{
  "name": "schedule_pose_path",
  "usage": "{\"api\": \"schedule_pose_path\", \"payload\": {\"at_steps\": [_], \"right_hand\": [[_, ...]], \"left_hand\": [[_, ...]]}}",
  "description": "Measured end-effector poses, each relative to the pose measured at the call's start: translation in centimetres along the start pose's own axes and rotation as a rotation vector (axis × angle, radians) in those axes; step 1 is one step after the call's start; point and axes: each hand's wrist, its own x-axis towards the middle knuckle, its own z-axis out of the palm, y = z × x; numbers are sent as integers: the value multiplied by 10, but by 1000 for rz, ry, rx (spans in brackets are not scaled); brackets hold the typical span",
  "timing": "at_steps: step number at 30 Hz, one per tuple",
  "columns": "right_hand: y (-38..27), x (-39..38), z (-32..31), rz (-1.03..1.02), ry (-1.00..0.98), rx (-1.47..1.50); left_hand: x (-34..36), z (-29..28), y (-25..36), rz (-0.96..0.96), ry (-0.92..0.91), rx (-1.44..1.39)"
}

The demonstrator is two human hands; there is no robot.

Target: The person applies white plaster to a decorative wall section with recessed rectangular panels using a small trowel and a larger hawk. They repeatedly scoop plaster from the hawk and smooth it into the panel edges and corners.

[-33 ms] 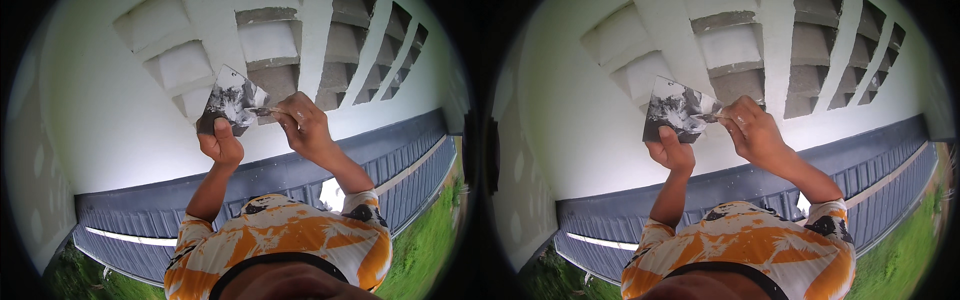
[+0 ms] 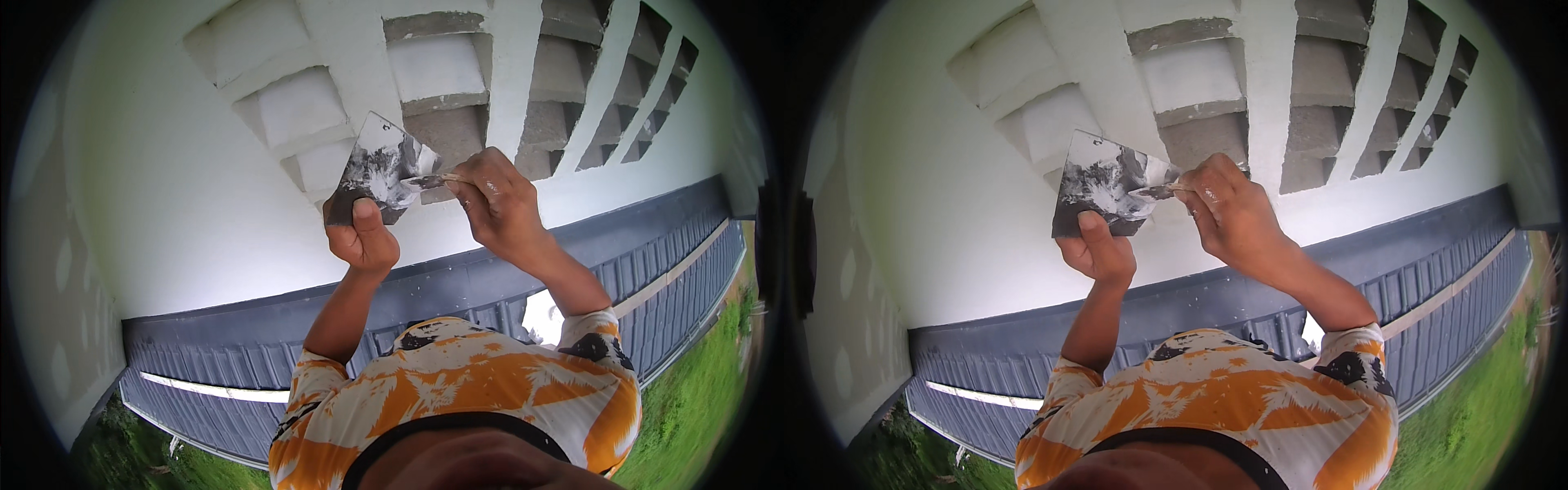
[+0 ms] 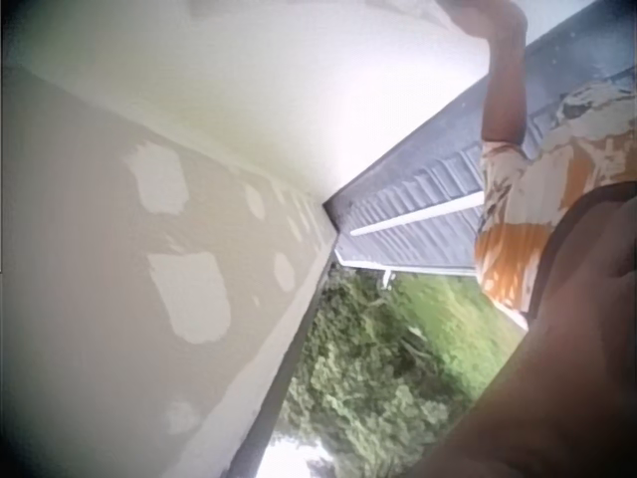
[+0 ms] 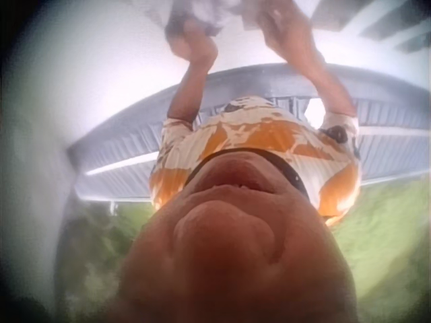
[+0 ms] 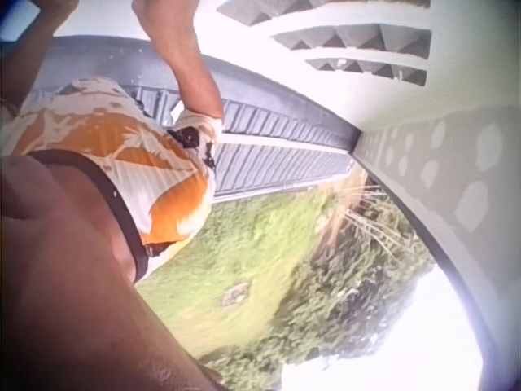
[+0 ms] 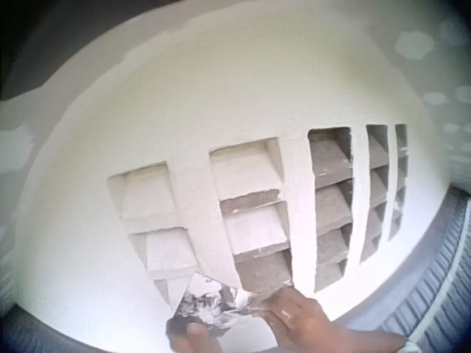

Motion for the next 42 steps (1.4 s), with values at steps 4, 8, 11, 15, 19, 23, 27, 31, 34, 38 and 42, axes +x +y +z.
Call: {"api": "schedule_pose_path", "payload": {"at_steps": [4,8,11,15,19,23,27,31,34,38,42], "right_hand": [[6,5,-7,-94,109,-127],[35,33,-17,-190,313,-238],[76,65,-16,122,401,-148],[132,110,-6,294,376,-42],[155,136,-4,366,361,-202],[172,127,-11,464,257,-306],[152,128,-20,511,163,-251],[149,145,-15,503,236,-209],[172,136,-24,558,338,-328],[181,128,-38,613,246,-107],[185,138,-36,557,281,-168]], "left_hand": [[4,-7,-4,135,-37,28],[0,-33,-15,69,-86,29],[-16,-40,-13,-187,51,-3],[-49,-77,-25,-395,-90,6],[-89,-113,-30,-568,79,113],[-143,-173,-22,-733,165,214],[-184,-224,-10,-822,217,432],[-210,-248,-8,-897,258,517],[-222,-254,2,-923,274,530],[-229,-263,11,-961,323,525],[-231,-275,4,-936,269,576]]}}
